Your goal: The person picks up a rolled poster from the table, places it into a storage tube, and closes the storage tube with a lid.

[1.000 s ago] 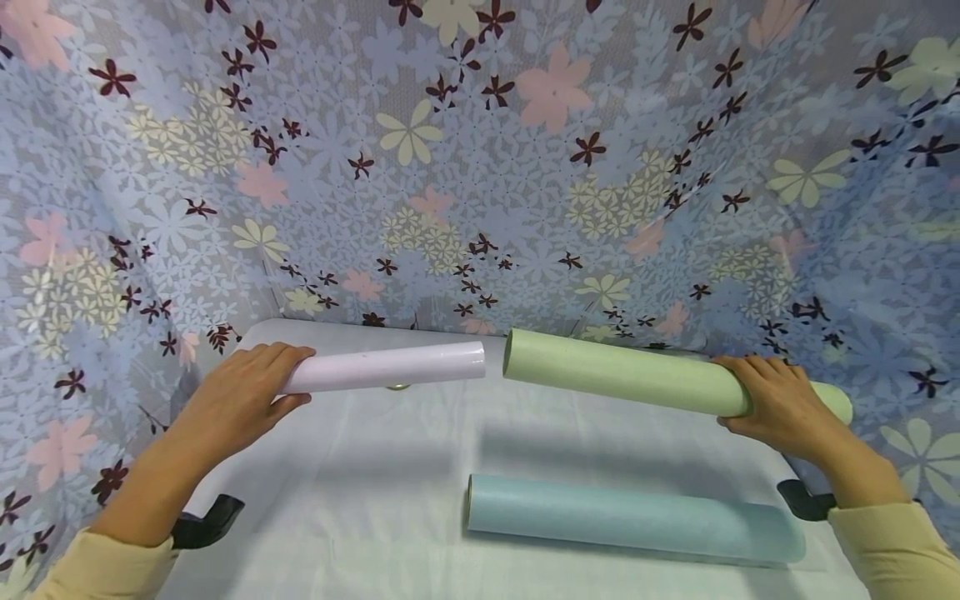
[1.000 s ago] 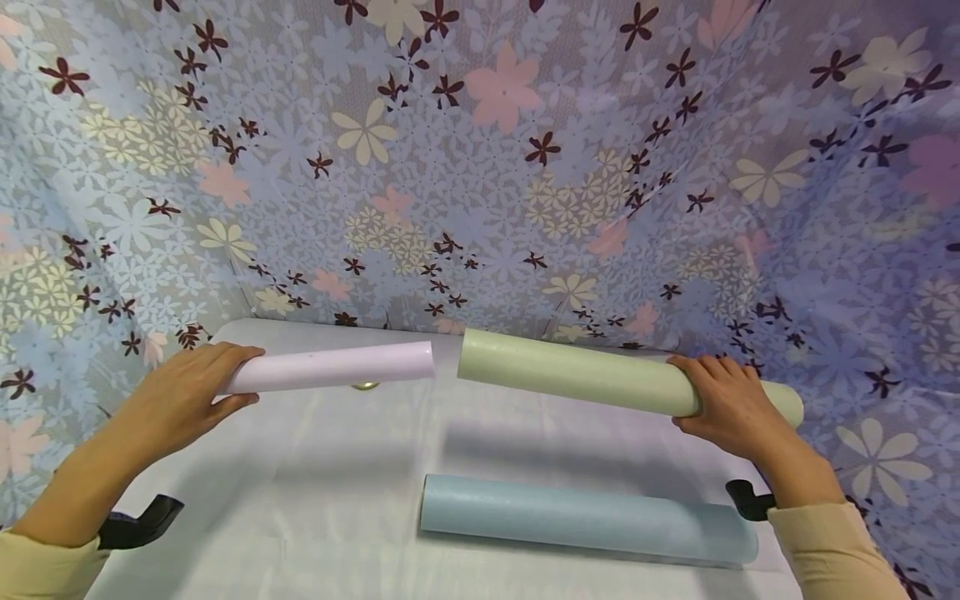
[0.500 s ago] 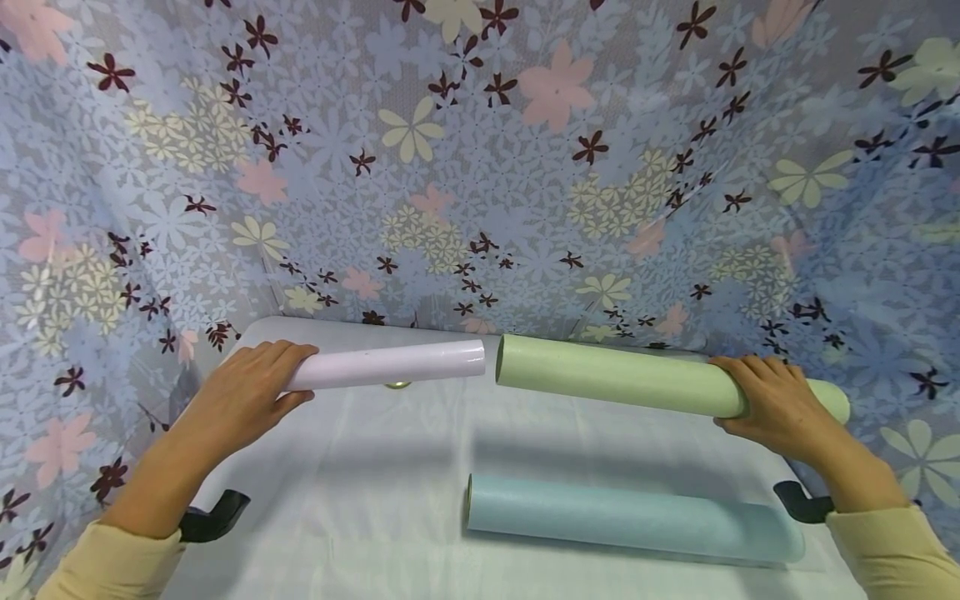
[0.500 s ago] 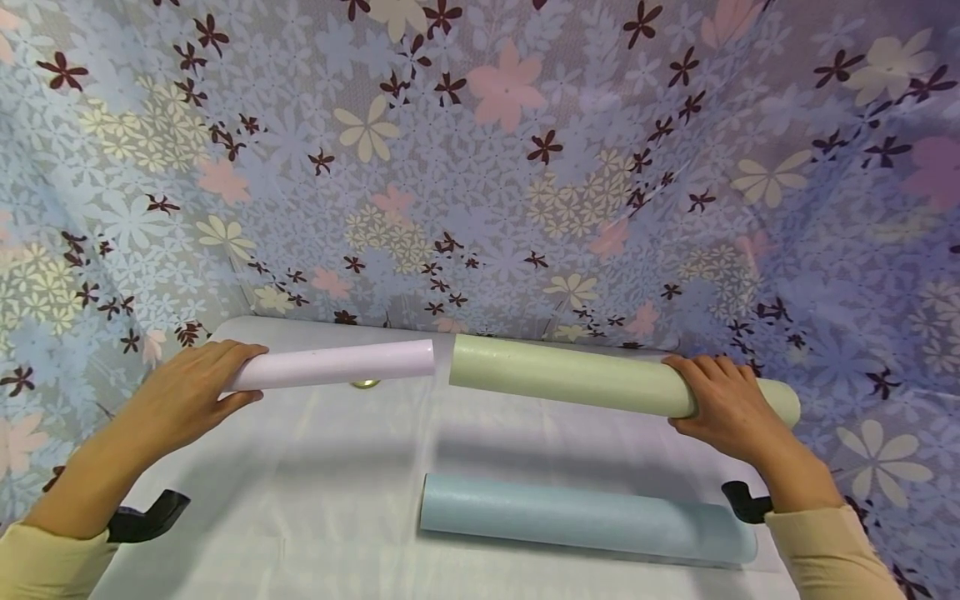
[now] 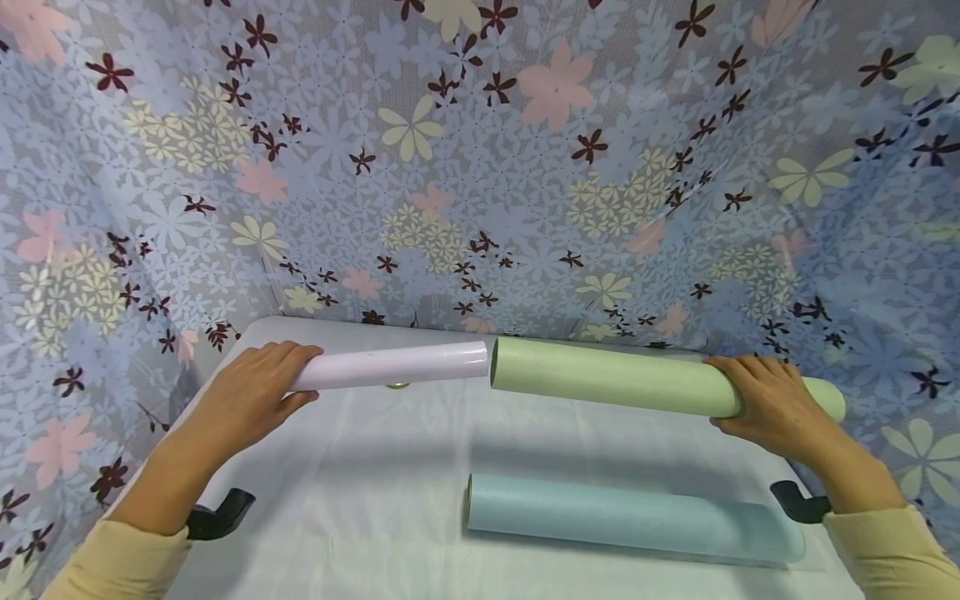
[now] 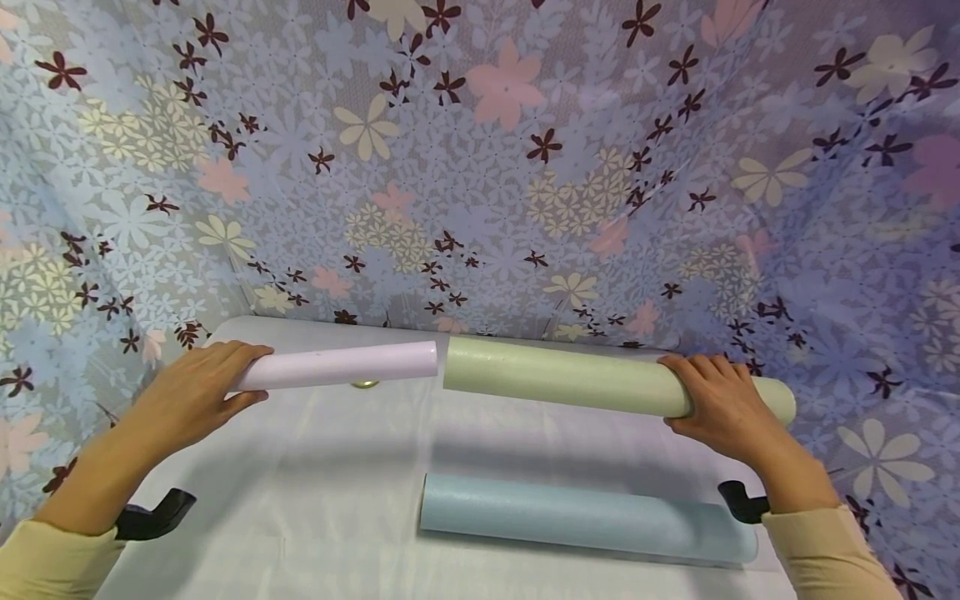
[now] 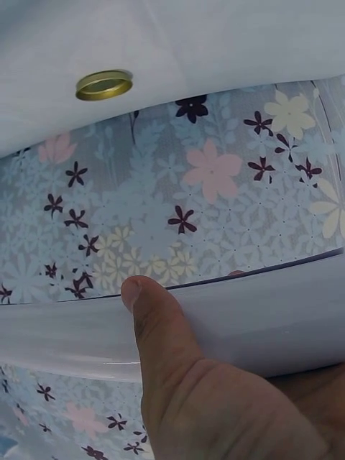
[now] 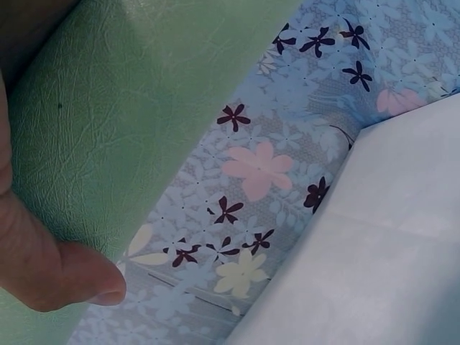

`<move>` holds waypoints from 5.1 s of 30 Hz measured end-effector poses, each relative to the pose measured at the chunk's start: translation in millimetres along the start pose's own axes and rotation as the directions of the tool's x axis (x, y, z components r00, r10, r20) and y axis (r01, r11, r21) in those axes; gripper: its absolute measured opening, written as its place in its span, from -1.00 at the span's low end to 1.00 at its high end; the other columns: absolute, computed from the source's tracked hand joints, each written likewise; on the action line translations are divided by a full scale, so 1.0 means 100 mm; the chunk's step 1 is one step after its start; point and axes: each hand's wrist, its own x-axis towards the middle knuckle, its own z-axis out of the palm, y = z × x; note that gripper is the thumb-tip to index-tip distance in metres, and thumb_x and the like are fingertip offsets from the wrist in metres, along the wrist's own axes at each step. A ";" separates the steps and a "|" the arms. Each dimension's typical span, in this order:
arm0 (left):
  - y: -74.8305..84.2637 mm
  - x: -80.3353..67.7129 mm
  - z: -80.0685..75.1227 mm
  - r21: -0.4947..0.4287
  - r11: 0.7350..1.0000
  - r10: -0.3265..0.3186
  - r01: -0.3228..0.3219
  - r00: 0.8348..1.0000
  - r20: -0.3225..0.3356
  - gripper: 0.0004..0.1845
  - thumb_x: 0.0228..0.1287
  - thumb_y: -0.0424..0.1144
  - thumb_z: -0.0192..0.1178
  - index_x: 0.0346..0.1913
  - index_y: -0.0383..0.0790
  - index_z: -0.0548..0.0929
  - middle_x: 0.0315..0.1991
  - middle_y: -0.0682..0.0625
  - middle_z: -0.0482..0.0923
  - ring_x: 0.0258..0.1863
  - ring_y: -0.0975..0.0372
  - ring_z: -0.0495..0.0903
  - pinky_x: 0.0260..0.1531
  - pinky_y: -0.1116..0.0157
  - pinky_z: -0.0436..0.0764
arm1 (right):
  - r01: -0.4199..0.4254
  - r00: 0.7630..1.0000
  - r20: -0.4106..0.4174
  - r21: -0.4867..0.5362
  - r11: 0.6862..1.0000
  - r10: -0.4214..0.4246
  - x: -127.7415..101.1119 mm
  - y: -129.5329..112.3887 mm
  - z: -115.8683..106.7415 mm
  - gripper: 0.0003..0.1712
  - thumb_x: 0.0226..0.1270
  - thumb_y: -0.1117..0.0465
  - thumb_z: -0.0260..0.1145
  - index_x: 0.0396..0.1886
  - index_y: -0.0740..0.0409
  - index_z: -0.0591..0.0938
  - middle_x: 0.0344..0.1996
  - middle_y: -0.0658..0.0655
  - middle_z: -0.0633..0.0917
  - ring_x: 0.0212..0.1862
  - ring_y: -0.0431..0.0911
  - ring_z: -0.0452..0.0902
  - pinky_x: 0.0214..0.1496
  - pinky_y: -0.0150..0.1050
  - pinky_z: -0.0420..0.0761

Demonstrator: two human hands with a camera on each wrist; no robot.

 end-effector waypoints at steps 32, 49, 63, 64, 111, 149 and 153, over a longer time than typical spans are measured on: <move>0.16 0.16 0.12 -0.009 1.000 0.028 -0.028 0.999 0.038 -0.40 -0.04 -0.16 0.45 0.09 -0.21 0.49 -0.05 -0.11 0.60 -0.08 0.03 0.57 -0.13 0.02 0.54 | 0.016 1.000 0.001 -0.025 1.000 -0.016 0.03 -0.10 -0.01 0.02 -0.41 0.08 0.63 0.20 0.11 0.38 -0.09 0.27 0.57 -0.05 0.21 0.39 -0.14 0.15 0.30; 0.29 0.30 0.18 -0.005 0.998 0.058 -0.058 0.997 0.042 -0.40 -0.04 -0.13 0.45 0.09 -0.21 0.50 -0.06 -0.10 0.60 -0.05 0.03 0.58 -0.08 0.04 0.54 | 0.021 1.000 0.001 -0.027 0.999 -0.021 0.05 -0.12 0.01 0.01 -0.41 0.08 0.63 0.19 0.09 0.40 -0.09 0.26 0.59 -0.04 0.22 0.41 -0.13 0.16 0.32; 0.45 0.48 0.30 -0.007 0.996 0.085 -0.084 0.995 0.048 -0.42 -0.02 -0.12 0.44 0.09 -0.19 0.50 -0.03 -0.08 0.60 -0.01 0.03 0.57 -0.05 0.05 0.54 | 0.016 1.000 -0.002 -0.028 0.999 -0.016 0.03 -0.16 0.02 0.02 -0.44 0.07 0.64 0.18 0.09 0.40 -0.10 0.26 0.59 -0.08 0.21 0.43 -0.17 0.13 0.33; 0.46 0.49 0.30 -0.007 0.996 0.085 -0.085 0.995 0.049 -0.42 -0.02 -0.12 0.44 0.09 -0.18 0.50 -0.03 -0.07 0.61 -0.01 0.04 0.58 -0.05 0.05 0.54 | 0.018 1.000 -0.005 -0.029 0.999 -0.018 0.03 -0.16 0.03 0.02 -0.44 0.08 0.65 0.17 0.09 0.40 -0.10 0.26 0.59 -0.08 0.21 0.43 -0.17 0.12 0.33; 0.88 0.74 0.50 -0.015 0.990 0.144 -0.143 0.989 0.034 -0.46 -0.04 -0.08 0.45 0.03 -0.10 0.51 -0.10 0.00 0.62 -0.10 0.12 0.59 -0.10 0.15 0.55 | 0.037 0.999 -0.013 0.001 0.999 -0.037 0.07 -0.16 0.12 -0.03 -0.40 0.08 0.63 0.17 0.05 0.42 -0.07 0.24 0.59 -0.05 0.19 0.41 -0.12 0.13 0.32; 1.14 0.91 0.60 0.016 0.981 0.190 -0.191 0.981 0.048 -0.46 0.01 -0.01 0.41 0.03 -0.11 0.50 -0.13 0.02 0.61 -0.14 0.15 0.59 -0.21 0.23 0.53 | 0.060 0.997 -0.040 0.020 0.998 -0.059 0.10 -0.18 0.16 -0.03 -0.42 0.09 0.63 0.16 0.06 0.43 -0.08 0.22 0.58 -0.07 0.17 0.40 -0.15 0.10 0.31; 1.15 0.91 0.60 0.021 0.982 0.187 -0.189 0.981 0.060 -0.46 0.02 0.01 0.40 0.04 -0.12 0.49 -0.14 0.02 0.61 -0.15 0.15 0.58 -0.21 0.23 0.53 | 0.049 0.998 -0.031 0.022 0.999 -0.049 0.09 -0.19 0.16 -0.03 -0.41 0.09 0.63 0.16 0.06 0.43 -0.08 0.23 0.58 -0.06 0.18 0.40 -0.15 0.10 0.31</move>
